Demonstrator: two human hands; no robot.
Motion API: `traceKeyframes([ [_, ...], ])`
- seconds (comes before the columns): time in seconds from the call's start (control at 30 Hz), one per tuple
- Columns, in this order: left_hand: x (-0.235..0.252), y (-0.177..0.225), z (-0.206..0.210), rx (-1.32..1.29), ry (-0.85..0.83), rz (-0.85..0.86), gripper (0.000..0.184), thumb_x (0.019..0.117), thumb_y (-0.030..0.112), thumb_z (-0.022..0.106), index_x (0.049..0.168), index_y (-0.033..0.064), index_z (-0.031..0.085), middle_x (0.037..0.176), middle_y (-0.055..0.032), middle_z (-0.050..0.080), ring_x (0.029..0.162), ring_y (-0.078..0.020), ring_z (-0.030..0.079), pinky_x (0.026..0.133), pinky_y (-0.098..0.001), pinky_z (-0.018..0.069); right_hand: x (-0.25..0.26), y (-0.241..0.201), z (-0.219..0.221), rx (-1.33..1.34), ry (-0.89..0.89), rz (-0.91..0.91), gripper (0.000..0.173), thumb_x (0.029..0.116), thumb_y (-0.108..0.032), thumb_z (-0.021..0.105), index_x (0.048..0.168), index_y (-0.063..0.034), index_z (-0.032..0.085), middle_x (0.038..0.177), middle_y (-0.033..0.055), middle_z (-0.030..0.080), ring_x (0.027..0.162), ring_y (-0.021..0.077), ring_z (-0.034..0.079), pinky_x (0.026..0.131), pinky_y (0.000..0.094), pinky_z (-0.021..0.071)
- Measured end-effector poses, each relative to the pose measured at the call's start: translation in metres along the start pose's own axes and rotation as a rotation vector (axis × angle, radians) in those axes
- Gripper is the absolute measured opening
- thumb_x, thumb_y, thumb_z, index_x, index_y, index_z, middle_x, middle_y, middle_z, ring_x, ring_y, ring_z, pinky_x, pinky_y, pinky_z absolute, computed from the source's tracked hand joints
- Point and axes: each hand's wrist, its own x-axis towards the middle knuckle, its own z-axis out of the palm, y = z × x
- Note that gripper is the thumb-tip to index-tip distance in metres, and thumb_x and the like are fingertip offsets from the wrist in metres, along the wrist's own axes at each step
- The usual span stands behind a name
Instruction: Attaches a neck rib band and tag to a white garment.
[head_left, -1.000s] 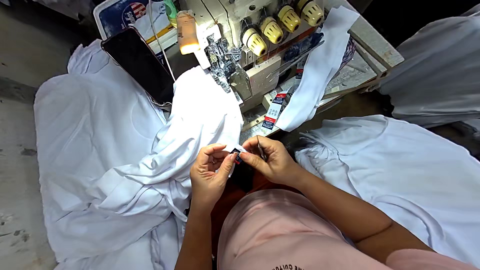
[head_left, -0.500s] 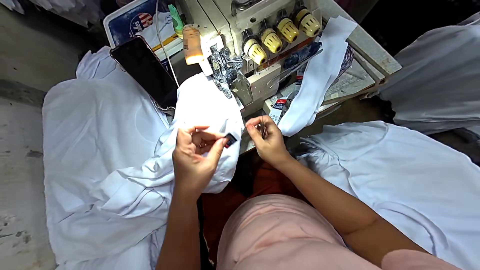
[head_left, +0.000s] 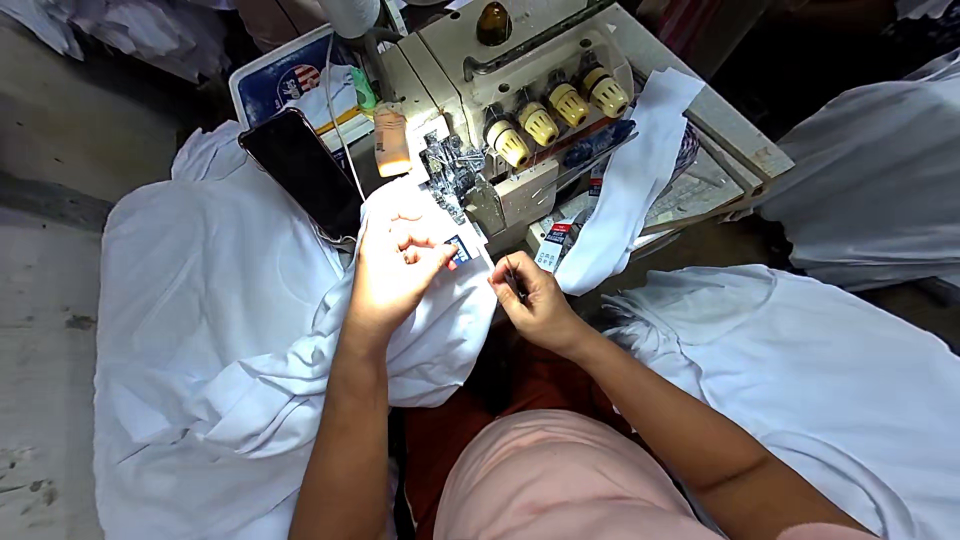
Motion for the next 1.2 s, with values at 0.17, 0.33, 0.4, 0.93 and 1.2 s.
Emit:
traceKeyframes([
  [0.17,0.025,0.000,0.000,0.101,-0.052,-0.127,0.056,0.0808,-0.007,0.078,0.124,0.0043,0.043,0.076,0.0037,0.067,0.059,0.0007,0.062,0.057,-0.0147,0.0510,0.000,-0.005,0.002,-0.064,0.001,0.023,0.015,0.0959,-0.004,0.057,0.108,0.0035,0.062,0.084,0.0067,0.061,0.070,0.0056,0.055,0.066,0.0200,0.0481],
  [0.33,0.031,0.000,0.000,0.056,-0.081,-0.191,0.057,0.0796,-0.011,0.077,0.122,0.0046,0.042,0.074,0.0024,0.068,0.060,-0.0030,0.066,0.060,-0.0182,0.0558,0.006,-0.012,0.000,-0.111,-0.055,0.030,0.043,0.0974,-0.002,0.057,0.140,0.0021,0.054,0.114,0.0145,0.070,0.093,0.0169,0.068,0.083,0.0337,0.0563],
  [0.4,0.031,0.001,0.000,0.051,-0.081,-0.199,0.058,0.0793,-0.012,0.077,0.122,0.0052,0.042,0.075,0.0024,0.069,0.060,-0.0032,0.066,0.061,-0.0184,0.0564,0.010,-0.014,-0.002,-0.137,-0.101,0.026,0.051,0.0980,-0.001,0.056,0.148,0.0008,0.049,0.126,0.0163,0.068,0.107,0.0221,0.069,0.092,0.0399,0.0560],
  [0.93,-0.009,-0.035,0.017,0.807,0.009,0.647,0.024,0.0971,0.000,0.055,0.108,-0.0004,0.077,0.120,-0.0185,0.073,0.117,-0.0335,0.069,0.098,-0.0446,0.0540,0.020,-0.023,-0.007,-0.158,-0.212,0.108,0.055,0.0988,0.000,0.053,0.153,-0.0021,0.045,0.128,0.0156,0.068,0.098,0.0207,0.070,0.085,0.0382,0.0561],
  [1.2,-0.011,-0.037,0.021,0.884,0.063,0.657,0.025,0.0969,-0.001,0.056,0.111,-0.0010,0.077,0.116,-0.0183,0.075,0.112,-0.0315,0.072,0.091,-0.0409,0.0565,0.019,-0.020,-0.006,-0.133,-0.194,0.103,0.054,0.0990,-0.001,0.052,0.153,-0.0012,0.045,0.132,0.0155,0.067,0.102,0.0189,0.069,0.088,0.0359,0.0555],
])
